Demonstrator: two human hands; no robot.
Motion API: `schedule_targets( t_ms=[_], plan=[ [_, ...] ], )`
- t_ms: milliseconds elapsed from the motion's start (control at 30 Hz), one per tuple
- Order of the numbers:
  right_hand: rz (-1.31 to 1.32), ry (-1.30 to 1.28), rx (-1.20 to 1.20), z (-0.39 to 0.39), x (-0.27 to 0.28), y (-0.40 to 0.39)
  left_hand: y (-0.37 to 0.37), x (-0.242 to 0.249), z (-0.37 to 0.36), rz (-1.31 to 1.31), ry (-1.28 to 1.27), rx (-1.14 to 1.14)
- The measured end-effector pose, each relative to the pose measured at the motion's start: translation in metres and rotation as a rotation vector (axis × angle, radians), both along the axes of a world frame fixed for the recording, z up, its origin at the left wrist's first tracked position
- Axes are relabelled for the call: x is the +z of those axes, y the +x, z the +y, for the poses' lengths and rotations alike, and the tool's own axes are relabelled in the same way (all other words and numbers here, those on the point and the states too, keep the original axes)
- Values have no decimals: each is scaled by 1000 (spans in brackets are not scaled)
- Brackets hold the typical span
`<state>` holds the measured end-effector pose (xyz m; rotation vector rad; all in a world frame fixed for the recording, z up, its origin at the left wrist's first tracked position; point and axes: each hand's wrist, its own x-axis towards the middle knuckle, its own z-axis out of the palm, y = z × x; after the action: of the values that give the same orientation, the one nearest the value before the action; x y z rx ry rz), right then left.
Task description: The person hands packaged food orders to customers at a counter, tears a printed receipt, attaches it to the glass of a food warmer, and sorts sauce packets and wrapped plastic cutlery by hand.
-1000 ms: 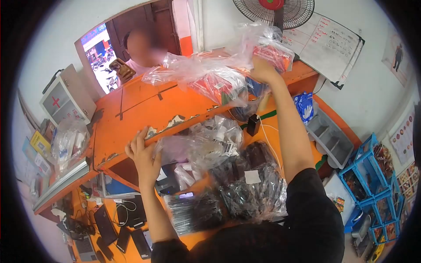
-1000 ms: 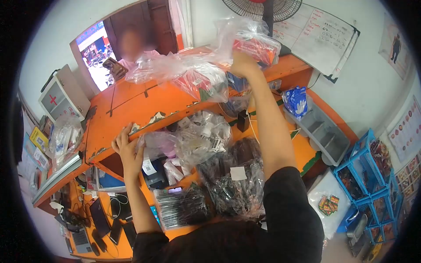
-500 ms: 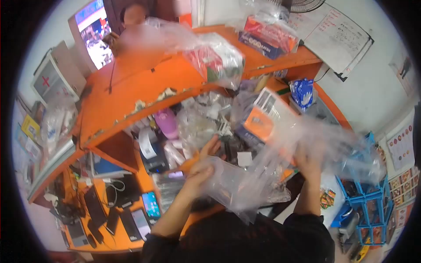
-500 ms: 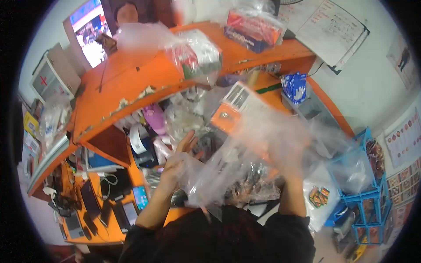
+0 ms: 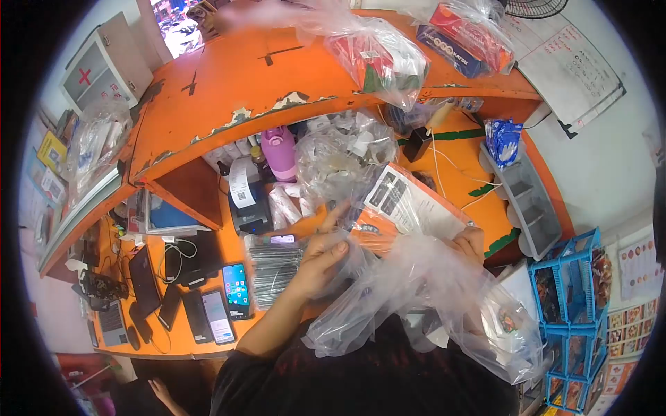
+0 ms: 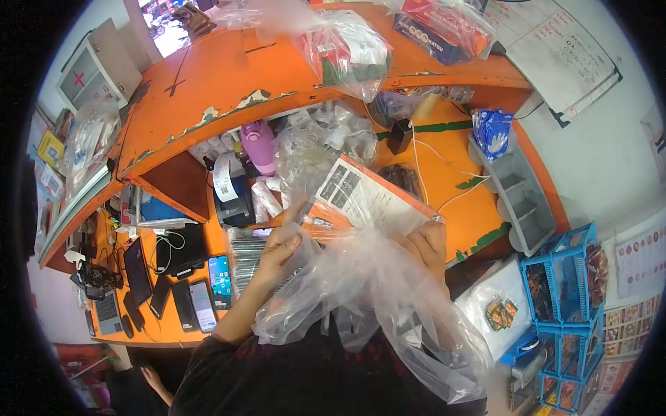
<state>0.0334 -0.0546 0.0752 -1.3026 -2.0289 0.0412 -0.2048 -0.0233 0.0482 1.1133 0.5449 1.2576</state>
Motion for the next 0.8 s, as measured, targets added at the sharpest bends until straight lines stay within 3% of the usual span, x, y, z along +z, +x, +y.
schedule_targets(
  t_ms=[100,200,267,400,467,533,600,733,800],
  plan=[
    [90,-68,51,3,15,-4,-2,3,-2,-60,-111,3],
    [163,-60,124,23,50,-19,-10,8,-3,-2,27,38],
    [186,9,187,46,84,-41,-22,20,-5,-223,27,39],
    [106,220,252,142,158,-128,-55,28,-9,-272,86,246],
    [-43,357,209,214,182,-189,-68,22,-7,-171,233,411],
    [-62,257,131,274,189,-249,-86,10,-25,14,279,370],
    [-76,131,-16,330,190,-300,-93,7,-40,-11,132,394],
    [-71,108,105,385,174,-342,-117,-9,-39,-2,146,514],
    [-19,43,342,388,156,-349,-125,-21,-39,58,57,697]
  ],
)
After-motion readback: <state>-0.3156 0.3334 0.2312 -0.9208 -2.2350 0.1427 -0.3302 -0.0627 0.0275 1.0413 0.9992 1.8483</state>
